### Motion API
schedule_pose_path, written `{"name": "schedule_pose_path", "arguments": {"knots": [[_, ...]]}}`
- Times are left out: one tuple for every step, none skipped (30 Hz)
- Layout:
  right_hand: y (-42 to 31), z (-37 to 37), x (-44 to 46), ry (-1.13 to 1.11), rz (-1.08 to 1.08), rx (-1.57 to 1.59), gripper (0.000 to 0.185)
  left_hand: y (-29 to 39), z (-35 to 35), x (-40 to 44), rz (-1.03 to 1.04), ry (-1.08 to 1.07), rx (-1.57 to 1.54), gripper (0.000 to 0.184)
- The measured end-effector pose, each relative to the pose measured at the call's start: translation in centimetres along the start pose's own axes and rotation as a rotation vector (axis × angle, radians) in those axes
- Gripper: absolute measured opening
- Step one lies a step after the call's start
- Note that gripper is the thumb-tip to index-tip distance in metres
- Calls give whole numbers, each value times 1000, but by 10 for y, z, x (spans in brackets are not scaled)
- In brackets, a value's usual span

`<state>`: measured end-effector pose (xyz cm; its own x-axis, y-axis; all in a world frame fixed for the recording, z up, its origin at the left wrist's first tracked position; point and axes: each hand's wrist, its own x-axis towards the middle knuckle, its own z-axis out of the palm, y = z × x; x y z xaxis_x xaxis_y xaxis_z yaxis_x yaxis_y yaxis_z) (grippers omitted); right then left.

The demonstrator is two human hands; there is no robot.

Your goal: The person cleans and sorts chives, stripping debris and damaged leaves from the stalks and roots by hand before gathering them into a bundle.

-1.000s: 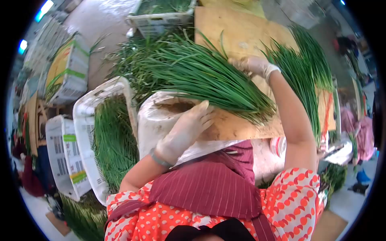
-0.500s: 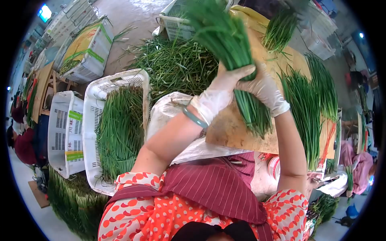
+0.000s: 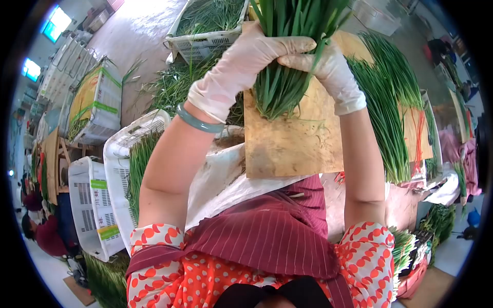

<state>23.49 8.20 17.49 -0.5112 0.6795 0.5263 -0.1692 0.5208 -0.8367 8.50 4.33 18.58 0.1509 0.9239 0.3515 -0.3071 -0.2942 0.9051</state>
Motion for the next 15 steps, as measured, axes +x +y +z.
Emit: {"name": "schedule_pose_path", "arguments": {"knots": [[0,-4,4,-57,12,-79,53,3,1,1,-22,-25,92,27],[-5,-8,9,-129,162,-68,48,11,4,3,-39,-44,104,27],[-1,-9,14,-122,161,-70,48,16,3,6,-41,-51,105,27],[-1,-2,19,-84,108,-88,45,20,2,12,9,-46,182,25],[-3,3,22,-45,53,-106,42,22,2,18,61,-43,260,23],[-10,3,22,-80,121,-113,41,23,7,25,62,-53,263,23],[-2,7,25,-69,118,-114,41,21,14,33,111,37,312,27],[13,13,31,-48,68,-100,44,20,20,39,161,131,357,31],[26,15,35,-31,19,-87,47,20,25,42,210,229,400,34],[26,17,39,-31,58,27,75,28,32,36,116,409,499,31],[26,19,35,-26,55,27,75,23,22,42,117,403,500,31],[27,21,27,51,65,-132,88,15,2,52,116,352,577,31],[31,23,21,127,72,-291,103,11,-7,60,119,301,654,31],[37,24,17,101,90,-244,122,33,19,41,104,401,657,26],[41,20,12,104,81,-243,122,46,22,37,112,399,663,26]]}}
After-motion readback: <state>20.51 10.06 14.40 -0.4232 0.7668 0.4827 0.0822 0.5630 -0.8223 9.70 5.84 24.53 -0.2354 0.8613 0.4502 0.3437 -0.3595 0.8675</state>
